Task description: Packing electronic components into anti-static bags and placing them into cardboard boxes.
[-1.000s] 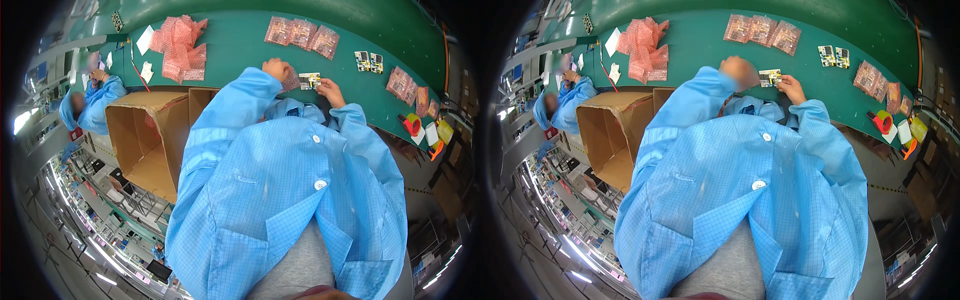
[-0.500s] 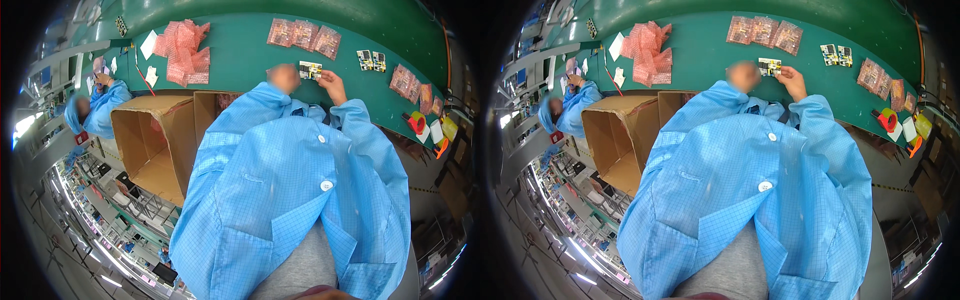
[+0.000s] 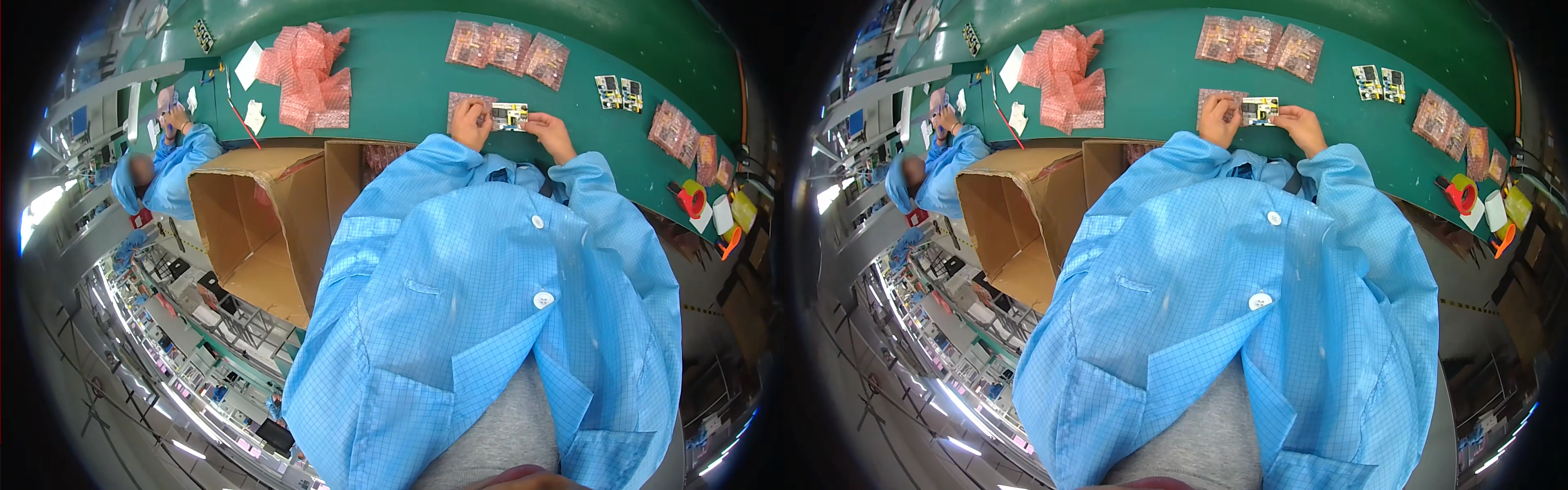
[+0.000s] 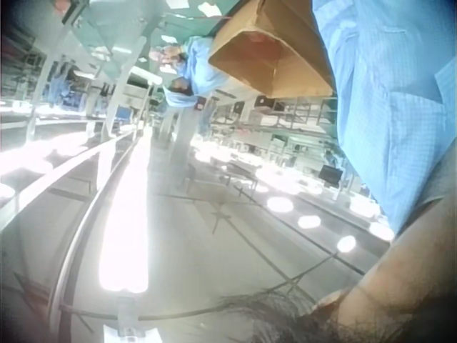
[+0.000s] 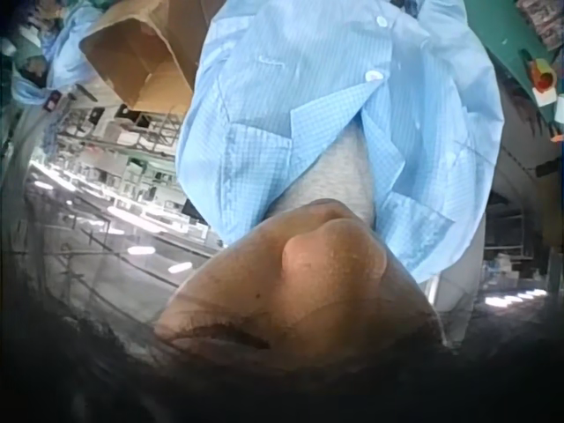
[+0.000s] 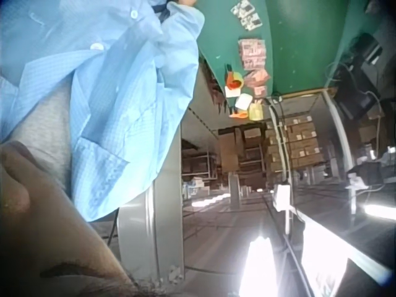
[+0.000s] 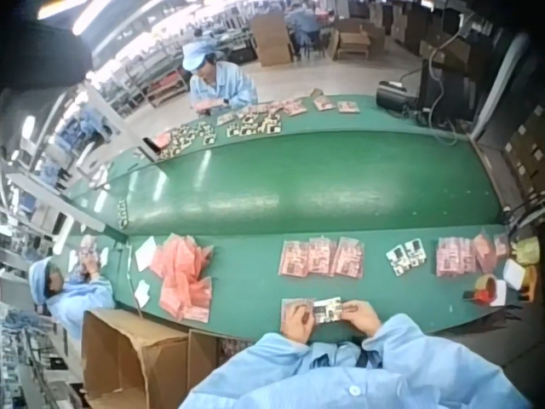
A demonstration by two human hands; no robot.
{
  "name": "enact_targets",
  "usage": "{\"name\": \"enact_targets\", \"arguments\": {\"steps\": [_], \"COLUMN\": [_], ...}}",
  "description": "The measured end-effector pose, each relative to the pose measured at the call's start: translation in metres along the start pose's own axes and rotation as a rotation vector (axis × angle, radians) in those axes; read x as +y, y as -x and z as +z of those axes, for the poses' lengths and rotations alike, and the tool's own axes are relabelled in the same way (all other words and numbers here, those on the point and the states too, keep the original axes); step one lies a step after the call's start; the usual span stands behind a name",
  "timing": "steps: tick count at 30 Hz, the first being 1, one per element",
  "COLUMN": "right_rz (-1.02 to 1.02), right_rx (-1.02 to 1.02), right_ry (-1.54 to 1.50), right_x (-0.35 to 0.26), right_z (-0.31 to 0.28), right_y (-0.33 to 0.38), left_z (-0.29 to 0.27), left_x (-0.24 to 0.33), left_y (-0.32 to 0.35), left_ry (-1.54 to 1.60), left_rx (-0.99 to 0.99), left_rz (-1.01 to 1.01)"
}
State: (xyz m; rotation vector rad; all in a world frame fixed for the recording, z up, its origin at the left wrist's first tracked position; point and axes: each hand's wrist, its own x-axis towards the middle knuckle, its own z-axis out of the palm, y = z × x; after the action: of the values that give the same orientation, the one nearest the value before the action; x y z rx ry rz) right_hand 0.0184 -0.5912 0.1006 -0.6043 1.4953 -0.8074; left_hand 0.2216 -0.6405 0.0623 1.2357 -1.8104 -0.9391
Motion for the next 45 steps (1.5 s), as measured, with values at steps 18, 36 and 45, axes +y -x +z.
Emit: {"name": "enact_targets", "arguments": {"steps": [18, 36, 45], "right_rz": [0.049, 0.063, 0.054], "right_rx": [0.013, 0.095, 0.244], "right_ry": [0.037, 0.0, -0.109], "right_x": [-0.033, -0.039, -0.045], "right_z": [0.005, 0.021, 0.028], "right_y": [0.011, 0.008, 0.007], "left_z": [0.003, -0.009, -0.005], "left_x": [0.007, 0.033, 0.044], "left_y": [0.004, -0.015, -0.025], "left_ry": [0.078, 0.007, -0.235], "left_rx": [0.01, 0.03, 0.135], "left_rz": [0.054, 0.034, 0.058]}}
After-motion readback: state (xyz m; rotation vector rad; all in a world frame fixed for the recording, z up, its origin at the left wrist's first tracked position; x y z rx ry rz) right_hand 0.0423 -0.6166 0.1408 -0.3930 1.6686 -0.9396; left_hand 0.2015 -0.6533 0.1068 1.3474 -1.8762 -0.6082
